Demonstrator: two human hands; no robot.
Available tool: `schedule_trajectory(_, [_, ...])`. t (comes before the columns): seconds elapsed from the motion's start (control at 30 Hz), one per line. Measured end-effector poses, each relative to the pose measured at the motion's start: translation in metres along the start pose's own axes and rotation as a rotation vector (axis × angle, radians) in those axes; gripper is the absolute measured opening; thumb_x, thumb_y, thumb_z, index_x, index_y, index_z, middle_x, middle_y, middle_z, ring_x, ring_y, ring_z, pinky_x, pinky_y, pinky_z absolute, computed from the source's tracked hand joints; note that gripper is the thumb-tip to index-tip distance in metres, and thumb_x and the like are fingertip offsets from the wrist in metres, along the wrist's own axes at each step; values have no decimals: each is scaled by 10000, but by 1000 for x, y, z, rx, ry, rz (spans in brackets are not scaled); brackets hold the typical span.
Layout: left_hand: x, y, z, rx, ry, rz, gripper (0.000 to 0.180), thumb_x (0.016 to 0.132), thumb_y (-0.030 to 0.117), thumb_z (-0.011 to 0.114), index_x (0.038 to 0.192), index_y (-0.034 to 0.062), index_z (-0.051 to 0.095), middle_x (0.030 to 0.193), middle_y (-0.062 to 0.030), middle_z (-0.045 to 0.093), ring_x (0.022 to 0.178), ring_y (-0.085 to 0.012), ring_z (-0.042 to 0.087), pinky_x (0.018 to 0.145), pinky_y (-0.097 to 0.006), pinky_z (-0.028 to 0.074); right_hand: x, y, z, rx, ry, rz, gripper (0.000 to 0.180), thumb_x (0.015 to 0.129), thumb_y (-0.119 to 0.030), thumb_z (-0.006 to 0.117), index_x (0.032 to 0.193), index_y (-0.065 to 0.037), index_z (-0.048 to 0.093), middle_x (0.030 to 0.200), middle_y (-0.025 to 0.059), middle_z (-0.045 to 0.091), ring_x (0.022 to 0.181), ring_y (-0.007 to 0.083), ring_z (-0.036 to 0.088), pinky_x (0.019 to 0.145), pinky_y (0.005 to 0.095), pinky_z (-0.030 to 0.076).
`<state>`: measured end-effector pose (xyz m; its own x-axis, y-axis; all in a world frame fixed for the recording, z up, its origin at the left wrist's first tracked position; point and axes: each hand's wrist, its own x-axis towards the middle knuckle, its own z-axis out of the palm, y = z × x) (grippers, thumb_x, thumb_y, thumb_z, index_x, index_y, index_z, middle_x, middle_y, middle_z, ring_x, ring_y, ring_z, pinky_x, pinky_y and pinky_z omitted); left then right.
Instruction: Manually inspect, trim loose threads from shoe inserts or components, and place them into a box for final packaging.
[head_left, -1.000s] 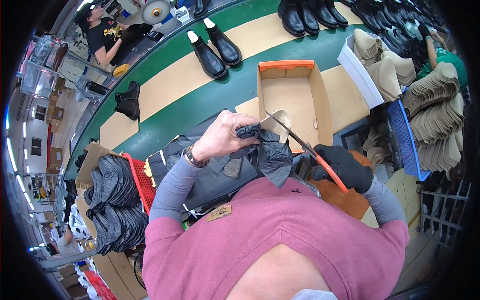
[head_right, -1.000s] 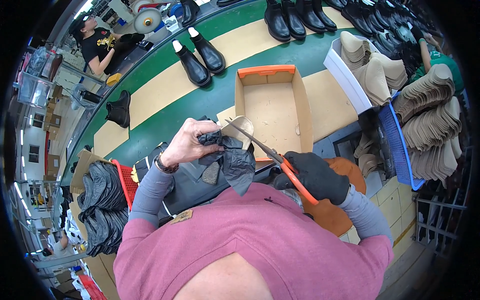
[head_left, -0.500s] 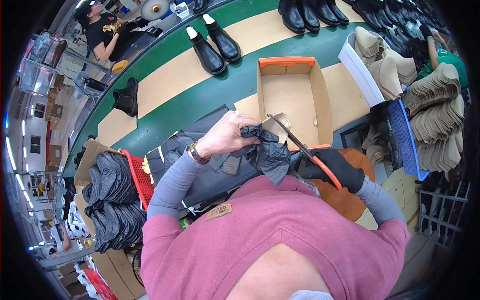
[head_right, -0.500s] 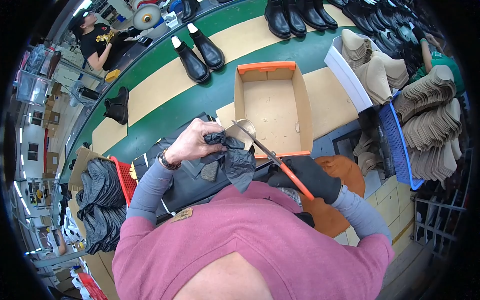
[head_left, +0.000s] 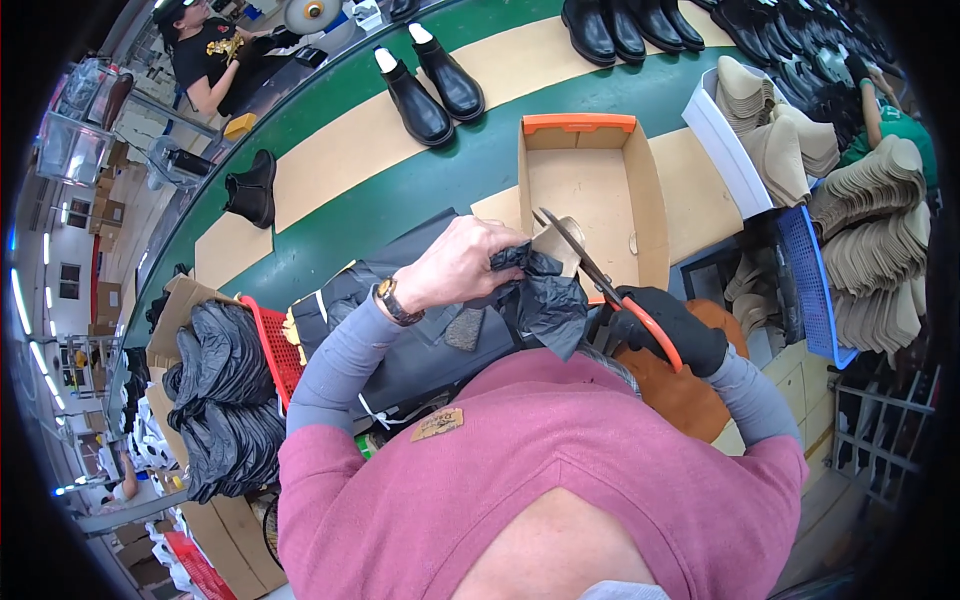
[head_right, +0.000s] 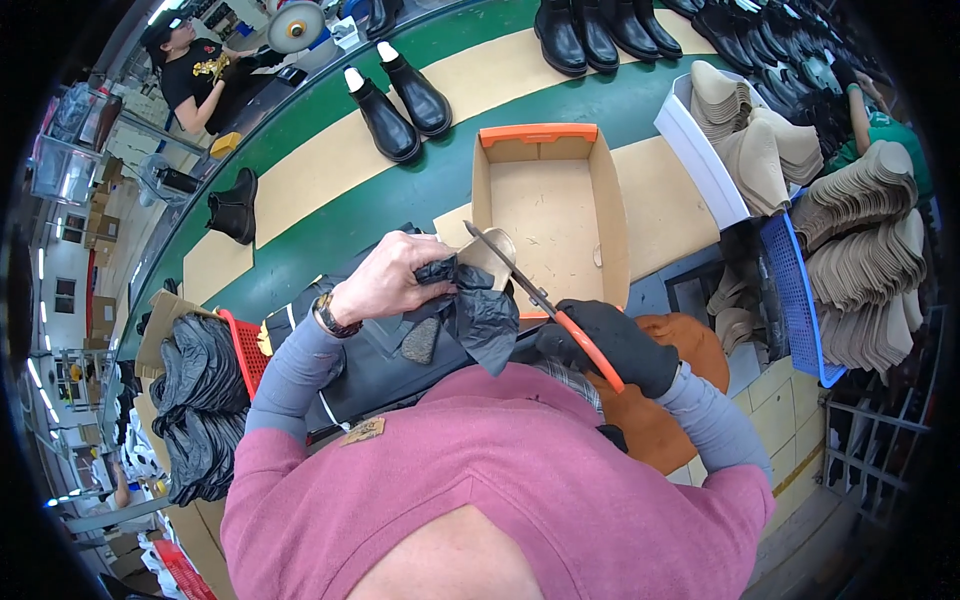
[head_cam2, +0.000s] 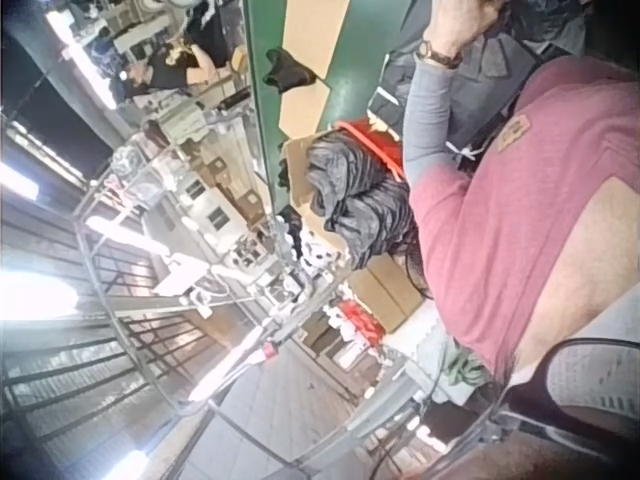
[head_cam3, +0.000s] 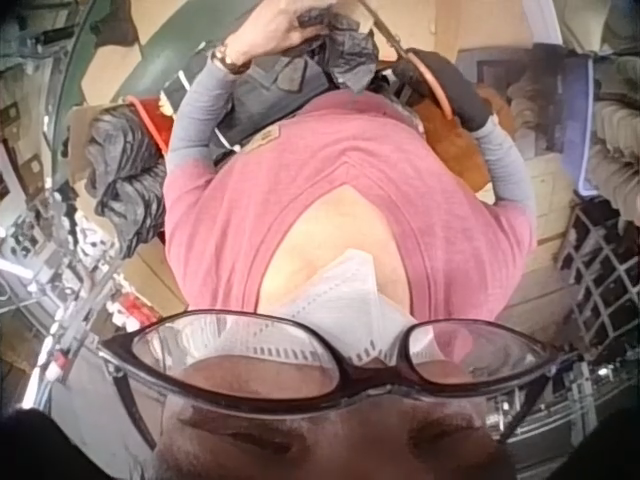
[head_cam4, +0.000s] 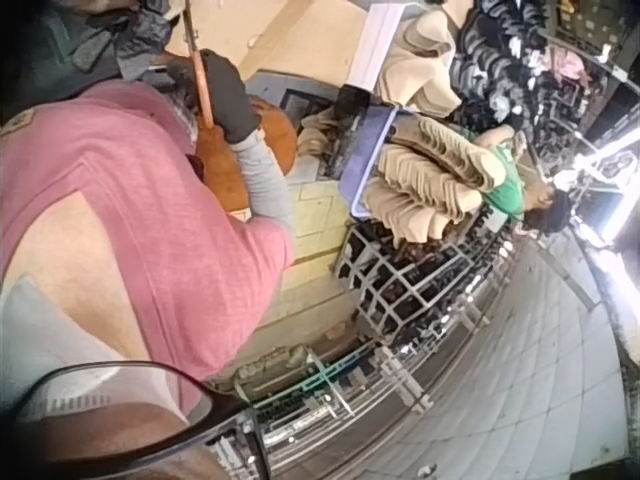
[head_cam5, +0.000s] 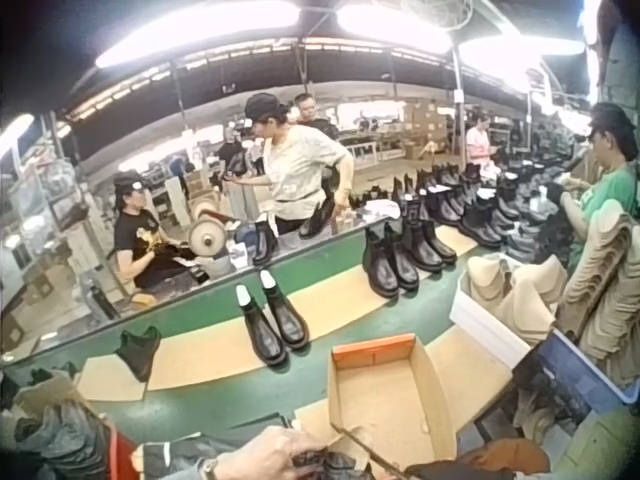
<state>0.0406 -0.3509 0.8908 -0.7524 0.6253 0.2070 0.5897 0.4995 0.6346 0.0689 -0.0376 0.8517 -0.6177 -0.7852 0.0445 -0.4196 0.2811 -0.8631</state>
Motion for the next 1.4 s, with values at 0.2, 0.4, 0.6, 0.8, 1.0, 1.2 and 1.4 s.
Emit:
schedule_trajectory(0.2, [8, 3, -7, -78, -113, -36, 307, 697, 70, 761, 979, -10, 669, 840, -181, 665, 781, -357, 644, 696, -400, 511, 10, 11, 1, -137, 95, -231, 281, 907, -236, 625, 1017, 22, 603, 775, 116, 570, 635, 233, 561, 580, 349, 442])
schedule_trajectory(0.4, [10, -10, -3, -191, -182, -123, 271, 714, 101, 770, 950, 1, 681, 821, -179, 675, 755, -332, 650, 680, -363, 502, 6, 5, 0, -203, 49, -257, 210, 896, -179, 619, 989, 9, 618, 788, 115, 581, 618, 281, 575, 530, 360, 436])
schedule_trajectory(0.6, [8, -25, 8, -510, -184, -194, 225, 752, 137, 805, 850, -9, 663, 706, -103, 672, 608, -151, 584, 597, -307, 456, 8, 25, 12, -347, 79, -457, 219, 898, -196, 624, 993, 2, 627, 792, 117, 582, 617, 261, 576, 529, 342, 431])
schedule_trajectory(0.8, [10, -21, 9, -537, -303, -286, 229, 757, 129, 806, 870, -18, 672, 704, -66, 675, 619, -83, 563, 592, -285, 458, 12, 16, -4, 140, -34, -51, 378, 938, -340, 588, 1041, 22, 612, 753, 103, 560, 615, 218, 555, 546, 331, 422])
schedule_trajectory(1.0, [19, -23, 5, -587, -313, -269, 242, 771, 112, 785, 964, -8, 702, 800, -60, 721, 708, -61, 598, 685, -260, 495, 17, 7, -3, 300, 20, 54, 426, 952, -374, 558, 928, 46, 625, 597, 60, 511, 520, 131, 490, 495, 284, 381])
schedule_trajectory(1.2, [24, -41, 19, -718, -316, -392, 211, 754, 68, 794, 931, -7, 708, 790, -7, 706, 698, -48, 589, 667, -230, 489, 17, -2, 3, 378, 69, 183, 395, 950, -362, 553, 865, 18, 621, 583, 31, 518, 443, 96, 460, 429, 260, 352])
schedule_trajectory(1.4, [28, -48, 26, -770, -292, -349, 196, 743, 58, 799, 902, -6, 704, 757, -5, 694, 663, -49, 578, 631, -236, 482, 14, 8, 3, 403, 82, 74, 411, 962, -388, 526, 845, -4, 614, 578, 18, 505, 441, 93, 457, 428, 256, 349])
